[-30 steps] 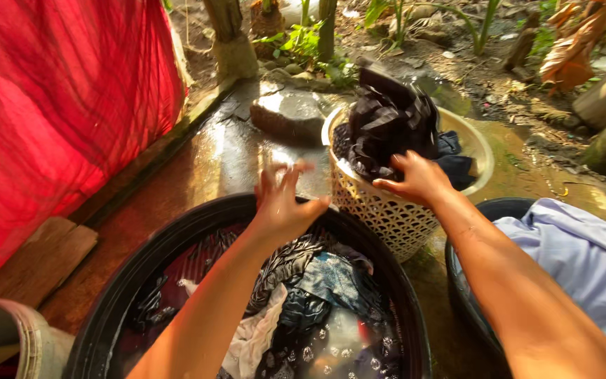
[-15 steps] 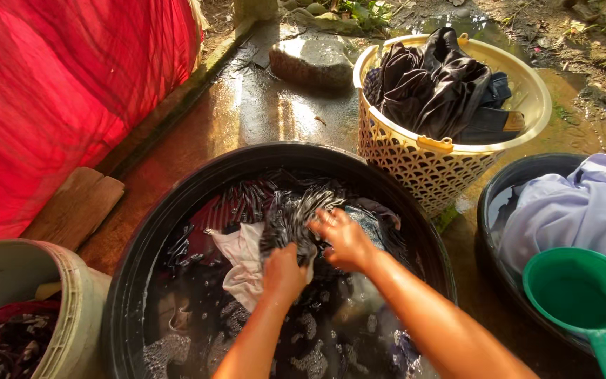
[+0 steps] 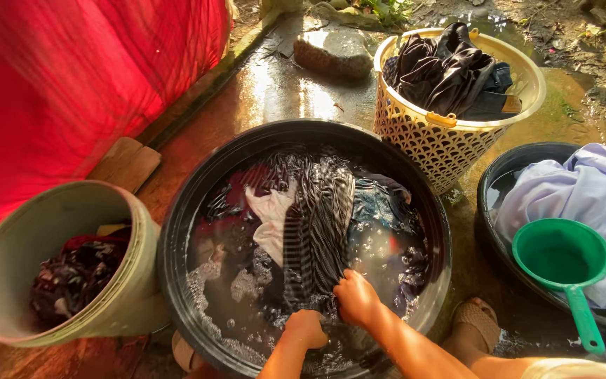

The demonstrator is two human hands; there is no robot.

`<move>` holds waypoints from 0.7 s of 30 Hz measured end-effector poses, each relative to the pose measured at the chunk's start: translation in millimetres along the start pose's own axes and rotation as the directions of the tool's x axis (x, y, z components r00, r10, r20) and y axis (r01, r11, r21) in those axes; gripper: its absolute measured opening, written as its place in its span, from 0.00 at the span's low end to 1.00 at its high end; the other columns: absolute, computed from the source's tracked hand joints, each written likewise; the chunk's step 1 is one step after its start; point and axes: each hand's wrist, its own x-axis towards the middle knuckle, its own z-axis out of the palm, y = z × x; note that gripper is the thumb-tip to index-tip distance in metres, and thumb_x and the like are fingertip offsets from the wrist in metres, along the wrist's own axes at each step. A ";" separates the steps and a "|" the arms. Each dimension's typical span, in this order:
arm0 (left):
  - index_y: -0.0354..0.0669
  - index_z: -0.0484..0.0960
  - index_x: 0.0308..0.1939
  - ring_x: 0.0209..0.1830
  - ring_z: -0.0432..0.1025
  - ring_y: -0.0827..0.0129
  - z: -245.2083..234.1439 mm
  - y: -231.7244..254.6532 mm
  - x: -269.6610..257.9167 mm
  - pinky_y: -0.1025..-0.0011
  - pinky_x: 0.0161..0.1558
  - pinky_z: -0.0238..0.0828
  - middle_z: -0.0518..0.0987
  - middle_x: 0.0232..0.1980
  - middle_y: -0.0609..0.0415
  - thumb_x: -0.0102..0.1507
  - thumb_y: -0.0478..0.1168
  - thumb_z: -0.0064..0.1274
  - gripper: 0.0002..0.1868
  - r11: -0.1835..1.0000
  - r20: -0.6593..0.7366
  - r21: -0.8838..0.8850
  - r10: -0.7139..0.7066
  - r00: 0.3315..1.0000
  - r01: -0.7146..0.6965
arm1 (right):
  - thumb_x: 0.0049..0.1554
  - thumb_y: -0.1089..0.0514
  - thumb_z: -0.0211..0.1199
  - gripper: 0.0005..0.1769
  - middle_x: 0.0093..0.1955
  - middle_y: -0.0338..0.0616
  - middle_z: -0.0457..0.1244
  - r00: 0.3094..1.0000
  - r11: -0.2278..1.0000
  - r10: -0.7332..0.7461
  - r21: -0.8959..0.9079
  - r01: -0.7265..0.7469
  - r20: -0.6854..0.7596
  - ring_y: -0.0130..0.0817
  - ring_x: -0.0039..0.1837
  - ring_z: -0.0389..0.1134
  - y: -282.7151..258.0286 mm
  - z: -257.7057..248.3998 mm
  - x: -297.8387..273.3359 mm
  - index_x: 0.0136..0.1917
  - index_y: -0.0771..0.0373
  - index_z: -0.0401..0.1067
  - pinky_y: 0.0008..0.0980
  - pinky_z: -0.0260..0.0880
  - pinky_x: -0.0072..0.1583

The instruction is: The person washes clothes by hand in a large basin filled with soapy water, scrubbing various garments like denim jeans and shirts before placing them into a separate bucket and basket.

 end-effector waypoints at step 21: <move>0.48 0.84 0.55 0.40 0.81 0.67 -286.4 71.9 -256.4 0.66 0.44 0.78 0.87 0.46 0.51 0.53 0.41 0.62 0.24 0.833 -0.377 -0.127 0.462 0.803 -0.539 | 0.46 0.58 0.75 0.14 0.40 0.41 0.70 0.907 0.906 -0.092 0.343 0.247 -0.412 0.30 0.42 0.71 -48.4 -372.3 -78.3 0.42 0.62 0.73 0.34 0.72 0.46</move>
